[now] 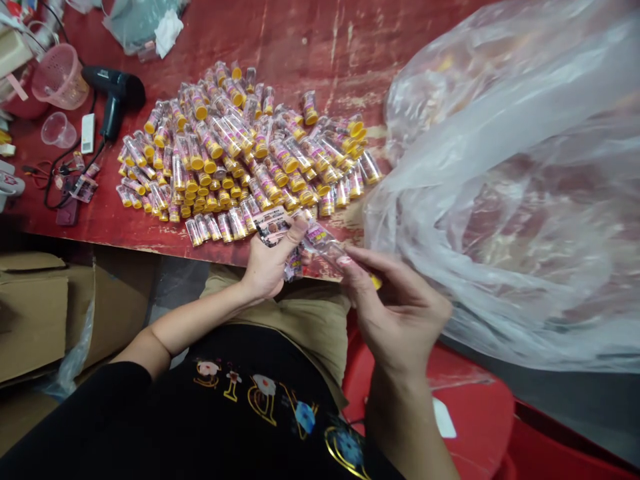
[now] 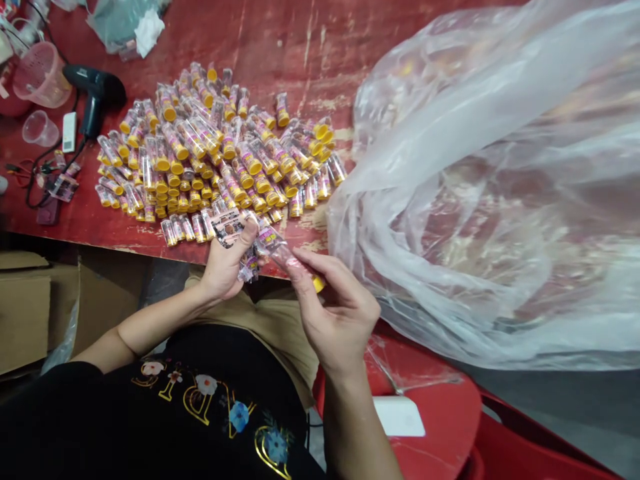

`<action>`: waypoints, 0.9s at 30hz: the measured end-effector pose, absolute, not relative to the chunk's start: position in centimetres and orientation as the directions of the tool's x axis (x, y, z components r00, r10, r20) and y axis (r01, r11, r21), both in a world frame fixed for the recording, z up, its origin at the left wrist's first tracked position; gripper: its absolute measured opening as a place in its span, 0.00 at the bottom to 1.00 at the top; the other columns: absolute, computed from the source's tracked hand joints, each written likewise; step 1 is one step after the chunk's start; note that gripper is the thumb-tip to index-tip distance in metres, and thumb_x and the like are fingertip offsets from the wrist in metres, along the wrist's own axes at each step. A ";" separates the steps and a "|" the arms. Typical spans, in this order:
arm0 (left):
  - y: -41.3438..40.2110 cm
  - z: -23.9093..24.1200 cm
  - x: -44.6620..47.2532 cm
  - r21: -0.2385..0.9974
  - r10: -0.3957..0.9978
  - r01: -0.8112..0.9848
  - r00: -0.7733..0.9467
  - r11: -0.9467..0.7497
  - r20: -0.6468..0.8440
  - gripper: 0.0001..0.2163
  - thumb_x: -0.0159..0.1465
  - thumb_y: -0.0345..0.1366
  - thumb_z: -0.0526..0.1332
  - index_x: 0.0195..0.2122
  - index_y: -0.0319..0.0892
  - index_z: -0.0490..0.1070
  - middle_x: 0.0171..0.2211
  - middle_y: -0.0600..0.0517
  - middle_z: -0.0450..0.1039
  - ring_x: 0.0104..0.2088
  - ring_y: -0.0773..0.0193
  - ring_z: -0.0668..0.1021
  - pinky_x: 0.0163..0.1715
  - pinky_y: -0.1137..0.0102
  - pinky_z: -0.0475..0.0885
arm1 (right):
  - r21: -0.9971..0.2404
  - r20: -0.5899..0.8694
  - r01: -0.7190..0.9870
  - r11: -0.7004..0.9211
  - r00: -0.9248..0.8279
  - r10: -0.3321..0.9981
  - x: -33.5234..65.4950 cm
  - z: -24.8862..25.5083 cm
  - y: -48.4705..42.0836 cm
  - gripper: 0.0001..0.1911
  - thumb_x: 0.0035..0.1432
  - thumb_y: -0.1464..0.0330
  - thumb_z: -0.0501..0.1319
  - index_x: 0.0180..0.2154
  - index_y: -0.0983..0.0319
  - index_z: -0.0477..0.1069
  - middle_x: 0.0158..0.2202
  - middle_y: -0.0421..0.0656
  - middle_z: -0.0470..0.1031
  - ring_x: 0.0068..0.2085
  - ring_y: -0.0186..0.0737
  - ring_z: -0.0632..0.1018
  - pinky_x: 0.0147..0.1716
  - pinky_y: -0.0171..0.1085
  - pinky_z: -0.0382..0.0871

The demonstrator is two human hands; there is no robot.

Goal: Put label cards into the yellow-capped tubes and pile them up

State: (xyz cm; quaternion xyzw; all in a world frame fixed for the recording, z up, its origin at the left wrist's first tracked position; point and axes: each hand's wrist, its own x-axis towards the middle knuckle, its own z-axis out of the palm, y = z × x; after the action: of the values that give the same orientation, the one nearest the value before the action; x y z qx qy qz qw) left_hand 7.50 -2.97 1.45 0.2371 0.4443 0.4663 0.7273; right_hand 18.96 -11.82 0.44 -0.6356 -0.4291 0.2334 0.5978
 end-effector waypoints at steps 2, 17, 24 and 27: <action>-3.1 1.5 7.5 0.767 0.890 -0.452 0.199 0.455 -0.411 0.27 0.43 0.49 0.82 0.33 0.40 0.71 0.26 0.59 0.72 0.21 0.74 0.72 0.21 0.75 0.70 | -0.991 0.083 0.134 0.008 0.565 0.821 18.8 0.5 -11.8 0.10 0.62 0.61 0.71 0.43 0.58 0.83 0.37 0.43 0.83 0.32 0.34 0.80 0.32 0.35 0.77; -2.9 1.7 7.8 0.610 0.766 -0.512 0.165 0.605 -0.621 0.23 0.48 0.42 0.82 0.39 0.41 0.75 0.28 0.60 0.72 0.23 0.74 0.72 0.23 0.76 0.67 | -0.972 -0.107 -0.235 0.028 0.542 0.834 19.1 -1.2 -12.4 0.16 0.60 0.54 0.71 0.42 0.58 0.80 0.25 0.35 0.71 0.22 0.29 0.69 0.22 0.30 0.65; -3.8 1.5 8.1 0.613 0.778 -0.518 0.186 0.597 -0.600 0.13 0.54 0.35 0.78 0.35 0.38 0.76 0.29 0.56 0.76 0.25 0.72 0.74 0.29 0.73 0.71 | -0.990 -0.120 -0.127 -0.063 0.511 0.851 18.6 -1.9 -11.1 0.15 0.62 0.55 0.69 0.41 0.60 0.82 0.28 0.37 0.72 0.24 0.29 0.68 0.22 0.30 0.62; -4.2 1.7 8.2 0.596 0.769 -0.529 0.194 0.605 -0.609 0.11 0.55 0.31 0.76 0.33 0.38 0.76 0.30 0.55 0.77 0.27 0.72 0.76 0.32 0.73 0.71 | -0.999 0.022 0.045 -0.004 0.557 0.831 18.5 -2.5 -9.8 0.13 0.58 0.58 0.72 0.33 0.61 0.80 0.27 0.38 0.72 0.28 0.30 0.70 0.28 0.32 0.66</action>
State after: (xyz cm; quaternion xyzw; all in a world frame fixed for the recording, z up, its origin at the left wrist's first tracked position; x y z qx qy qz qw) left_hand 8.16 -4.19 1.68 0.1277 0.4710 0.4258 0.7620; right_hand 18.49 -9.84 -2.53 -0.6326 -0.3462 0.3192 0.6148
